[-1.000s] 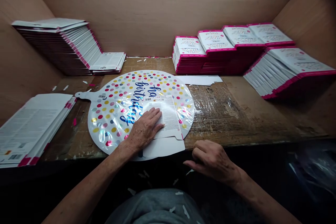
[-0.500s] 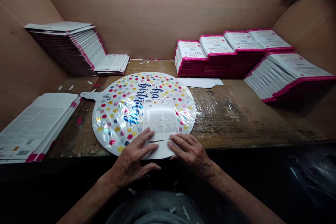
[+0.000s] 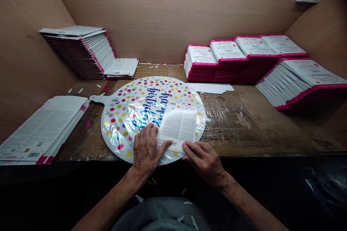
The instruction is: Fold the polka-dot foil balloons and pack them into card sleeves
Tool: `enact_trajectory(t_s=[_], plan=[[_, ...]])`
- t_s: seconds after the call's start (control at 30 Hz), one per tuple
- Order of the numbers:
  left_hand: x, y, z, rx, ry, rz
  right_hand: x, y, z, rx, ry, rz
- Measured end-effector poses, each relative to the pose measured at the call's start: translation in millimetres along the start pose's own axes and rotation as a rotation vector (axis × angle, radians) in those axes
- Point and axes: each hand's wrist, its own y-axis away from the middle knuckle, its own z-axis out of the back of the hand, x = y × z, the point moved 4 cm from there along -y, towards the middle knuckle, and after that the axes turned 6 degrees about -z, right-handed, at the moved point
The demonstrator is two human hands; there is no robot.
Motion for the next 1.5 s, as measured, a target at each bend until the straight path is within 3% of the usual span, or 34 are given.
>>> enact_trajectory(t_s=[0.07, 0.17, 0.23, 0.3, 0.47, 0.6, 0.7, 0.8, 0.97, 1.07, 1.13, 1.2, 1.3, 1.37, 1.4, 1.5], plan=[[1, 7, 3.0, -0.036, 0.193, 0.132, -2, 4, 6, -0.089, -0.021, -0.013], [3, 12, 3.4, 0.053, 0.655, 0.44, -1, -7, 9, -0.191, -0.063, -0.062], [2, 11, 1.4, 0.088, 0.972, 0.624, 5, -25, 3, -0.185, -0.061, -0.076], [4, 5, 0.0, 0.034, 1.19, 0.745, 12, -47, -8, -0.136, -0.051, -0.117], [18, -12, 0.2, -0.16, 1.332, 0.778, 25, -103, -35, 0.114, -0.097, -0.249], [34, -15, 6.0, -0.146, 1.284, 0.781, 24, -144, -51, 0.378, -0.14, -0.212], [63, -25, 18.8, -0.191, 1.227, 0.739, 26, -167, -54, 0.375, -0.259, -0.173], [110, -57, 37.6, -0.333, 1.088, 0.743, 49, -165, -61, 0.332, -0.363, -0.135], [187, -156, 61.0, -0.463, 1.007, 0.739, 114, -120, -94, 0.63, -0.493, 0.126], [213, -211, 64.2, -0.433, 0.976, 0.752, 121, -109, -107, 0.687, -0.551, 0.16], [223, -228, 66.1, -0.418, 0.93, 0.75, 111, -116, -110, 0.655, -0.536, 0.126], [226, -219, 69.6, -0.412, 0.877, 0.747, 96, -134, -111, 0.596, -0.469, 0.054], [215, -161, 78.0, -0.321, 0.655, 0.693, 81, -182, -120, 0.561, -0.29, -0.089], [193, -110, 86.0, -0.113, 0.042, 0.524, 82, -224, -134, 0.554, -0.172, -0.158], [184, -85, 87.1, -0.023, -0.177, 0.511, 87, -244, -143, 0.551, -0.125, -0.181], [164, -29, 86.2, 0.139, -0.411, 0.61, 113, -295, -174, 0.636, -0.039, -0.193]])
